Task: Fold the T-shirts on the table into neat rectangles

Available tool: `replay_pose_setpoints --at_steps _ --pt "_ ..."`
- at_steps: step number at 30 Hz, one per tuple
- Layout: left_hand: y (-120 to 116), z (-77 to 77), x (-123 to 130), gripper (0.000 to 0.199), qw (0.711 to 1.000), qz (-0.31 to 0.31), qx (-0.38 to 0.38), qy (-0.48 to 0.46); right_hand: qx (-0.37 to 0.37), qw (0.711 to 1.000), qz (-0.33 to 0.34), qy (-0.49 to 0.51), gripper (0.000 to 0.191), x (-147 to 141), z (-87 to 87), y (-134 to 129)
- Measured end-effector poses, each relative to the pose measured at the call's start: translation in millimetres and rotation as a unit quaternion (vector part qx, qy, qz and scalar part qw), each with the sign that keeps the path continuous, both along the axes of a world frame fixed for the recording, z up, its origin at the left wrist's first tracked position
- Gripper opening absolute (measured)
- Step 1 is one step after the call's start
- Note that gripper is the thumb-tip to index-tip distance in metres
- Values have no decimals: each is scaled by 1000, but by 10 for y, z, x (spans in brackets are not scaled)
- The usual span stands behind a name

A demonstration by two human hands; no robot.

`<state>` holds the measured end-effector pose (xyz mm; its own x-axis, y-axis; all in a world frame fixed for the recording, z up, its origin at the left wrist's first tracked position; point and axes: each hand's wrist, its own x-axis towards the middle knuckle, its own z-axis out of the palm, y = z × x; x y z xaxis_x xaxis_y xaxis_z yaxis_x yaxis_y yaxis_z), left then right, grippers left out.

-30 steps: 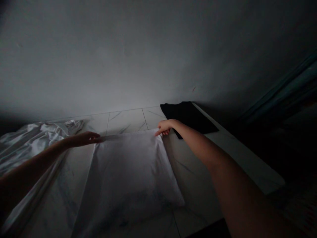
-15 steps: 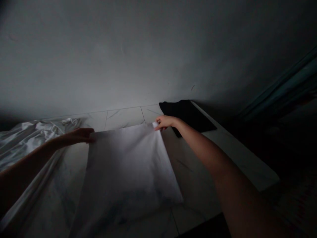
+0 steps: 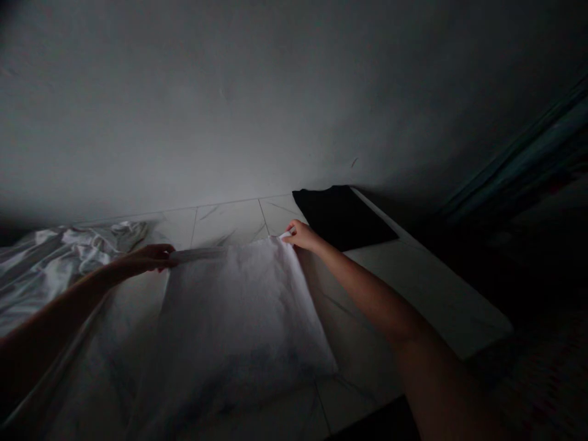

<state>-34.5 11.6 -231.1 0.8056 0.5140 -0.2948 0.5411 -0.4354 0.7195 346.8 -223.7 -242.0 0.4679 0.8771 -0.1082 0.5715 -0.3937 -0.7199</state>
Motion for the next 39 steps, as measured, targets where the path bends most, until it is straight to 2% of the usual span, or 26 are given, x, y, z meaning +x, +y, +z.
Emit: replay_pose_setpoints --at_steps 3,6,8,10,13,15,16,19,21,23,25,28,30,33,36,39 --pt "-98 -100 6 34 997 68 12 -27 19 994 -29 -103 41 -106 -110 -79" --pt "-220 -184 -21 32 987 135 77 -40 52 980 -61 -184 44 -212 -224 -161" --pt "-323 -187 -40 36 977 155 142 -30 66 965 -69 -243 43 -272 -270 -217" --pt "-471 -133 -37 41 961 158 225 -3 43 951 -67 -298 39 -328 -264 -266" --pt "-827 -30 44 45 904 171 391 37 -7 932 -76 -354 40 -473 -171 -312" --pt "-1146 -41 159 46 868 158 471 24 0 925 -65 -375 43 -673 -113 -327" --pt "-1313 -90 229 47 861 139 489 4 19 924 -46 -379 44 -809 -106 -333" --pt "-1740 -374 427 58 868 55 489 -69 77 927 51 -364 49 -1250 -187 -359" --pt "-1880 -584 481 64 874 17 479 -85 75 930 97 -345 56 -1423 -286 -391" --pt "-1874 -713 431 69 881 12 470 -61 35 937 105 -331 62 -1402 -362 -441" --pt "-1759 -730 287 73 889 33 457 -12 -16 944 82 -320 65 -1212 -385 -509" --pt "-1547 -610 44 78 895 82 434 69 -83 946 33 -311 66 -874 -339 -587" --pt "-1470 -506 -1 78 887 114 435 105 -109 943 -3 -315 68 -801 -286 -566" --pt "-1466 -391 189 73 873 115 463 100 -96 939 -14 -330 72 -1012 -214 -395" --pt "-1458 -334 451 67 889 67 446 82 -52 941 61 -329 68 -1346 -187 -191" --pt "-1323 -294 449 61 907 32 406 104 -45 940 122 -316 61 -1402 -183 -152"
